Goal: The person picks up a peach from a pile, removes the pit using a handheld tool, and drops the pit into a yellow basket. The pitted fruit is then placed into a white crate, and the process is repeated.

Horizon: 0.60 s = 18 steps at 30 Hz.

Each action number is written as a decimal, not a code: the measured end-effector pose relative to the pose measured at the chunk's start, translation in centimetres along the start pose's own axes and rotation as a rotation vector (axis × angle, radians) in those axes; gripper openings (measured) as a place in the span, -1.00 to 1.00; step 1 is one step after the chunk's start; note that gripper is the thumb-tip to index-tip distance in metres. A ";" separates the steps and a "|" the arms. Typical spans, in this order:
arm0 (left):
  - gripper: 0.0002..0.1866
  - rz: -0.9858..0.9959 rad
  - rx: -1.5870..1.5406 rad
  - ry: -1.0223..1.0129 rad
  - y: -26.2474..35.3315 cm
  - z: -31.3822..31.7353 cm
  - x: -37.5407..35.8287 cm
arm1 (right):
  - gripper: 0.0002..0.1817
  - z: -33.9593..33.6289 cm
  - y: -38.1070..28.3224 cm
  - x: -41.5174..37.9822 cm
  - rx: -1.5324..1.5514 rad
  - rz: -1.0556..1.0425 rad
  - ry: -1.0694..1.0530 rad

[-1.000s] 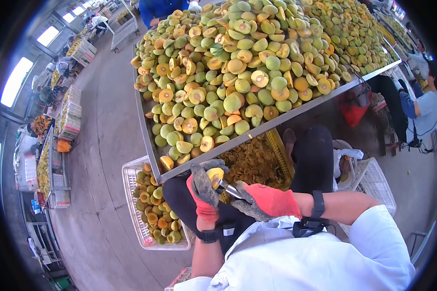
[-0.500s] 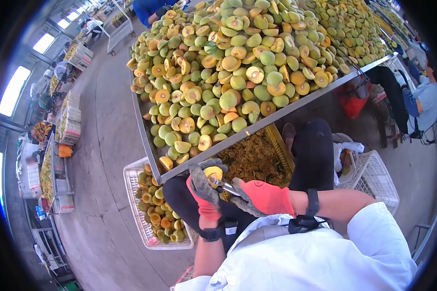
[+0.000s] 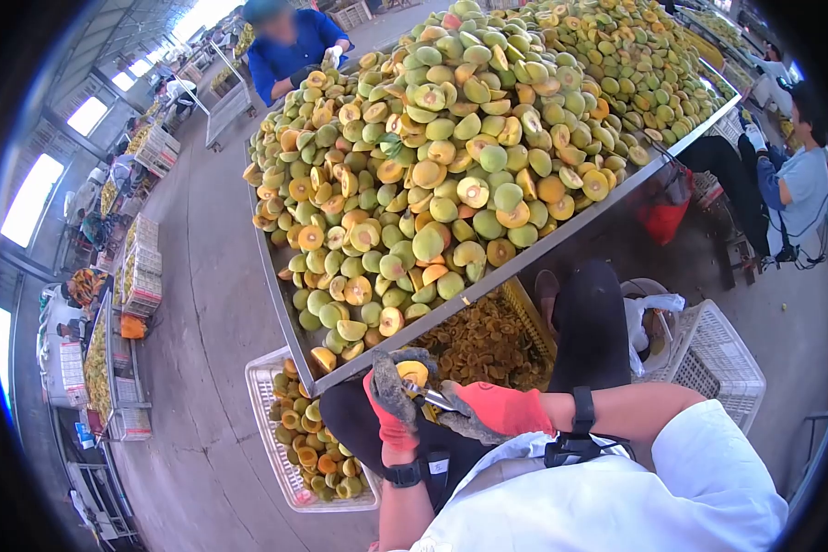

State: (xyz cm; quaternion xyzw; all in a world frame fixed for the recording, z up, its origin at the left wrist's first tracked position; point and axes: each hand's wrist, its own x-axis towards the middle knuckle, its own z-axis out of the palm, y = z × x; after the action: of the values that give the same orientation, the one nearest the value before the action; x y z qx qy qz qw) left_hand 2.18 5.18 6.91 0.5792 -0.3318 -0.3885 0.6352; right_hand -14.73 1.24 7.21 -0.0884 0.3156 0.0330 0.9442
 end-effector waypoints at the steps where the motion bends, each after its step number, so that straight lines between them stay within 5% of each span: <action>1: -0.41 0.001 0.001 0.002 0.1 0.0 0.0 | -0.61 -0.5 0.3 0.5 -0.001 0.001 -0.002; 4: -0.31 -0.049 -0.001 -0.015 0.7 0.2 0.3 | -0.71 -1.3 0.4 1.4 -0.121 -0.113 -0.063; 6: -0.31 0.032 -0.121 0.069 1.0 1.0 -0.4 | -0.83 -0.5 0.1 1.4 -0.994 -0.411 0.090; 8: -0.32 0.241 0.026 0.220 0.7 2.1 -0.9 | -0.83 0.3 -0.1 1.0 -0.910 -0.351 0.008; 9: -0.31 0.045 -0.179 0.112 1.6 1.3 -0.6 | -0.83 1.1 -0.4 0.7 -0.830 -0.309 -0.066; 12: -0.32 -0.029 -0.251 0.103 2.2 0.8 -0.2 | -0.82 3.4 -1.6 -0.9 -0.724 -0.270 -0.161; 14: -0.32 -0.041 -0.217 0.157 1.8 0.7 0.1 | -0.84 1.2 0.0 1.9 -0.760 -0.396 -0.156; 16: -0.32 -0.054 -0.185 0.200 2.0 1.3 0.3 | -0.84 0.1 0.4 3.0 -1.194 -0.865 -0.005; 18: -0.33 -0.199 -0.319 0.239 3.1 2.1 0.1 | -0.80 0.1 0.0 2.6 -1.170 -0.876 -0.021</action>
State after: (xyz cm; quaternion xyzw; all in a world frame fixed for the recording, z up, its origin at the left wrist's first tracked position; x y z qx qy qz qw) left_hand 0.75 4.20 10.22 0.5432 -0.1296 -0.4254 0.7121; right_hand -12.58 1.31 5.68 -0.6963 0.1731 -0.1837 0.6719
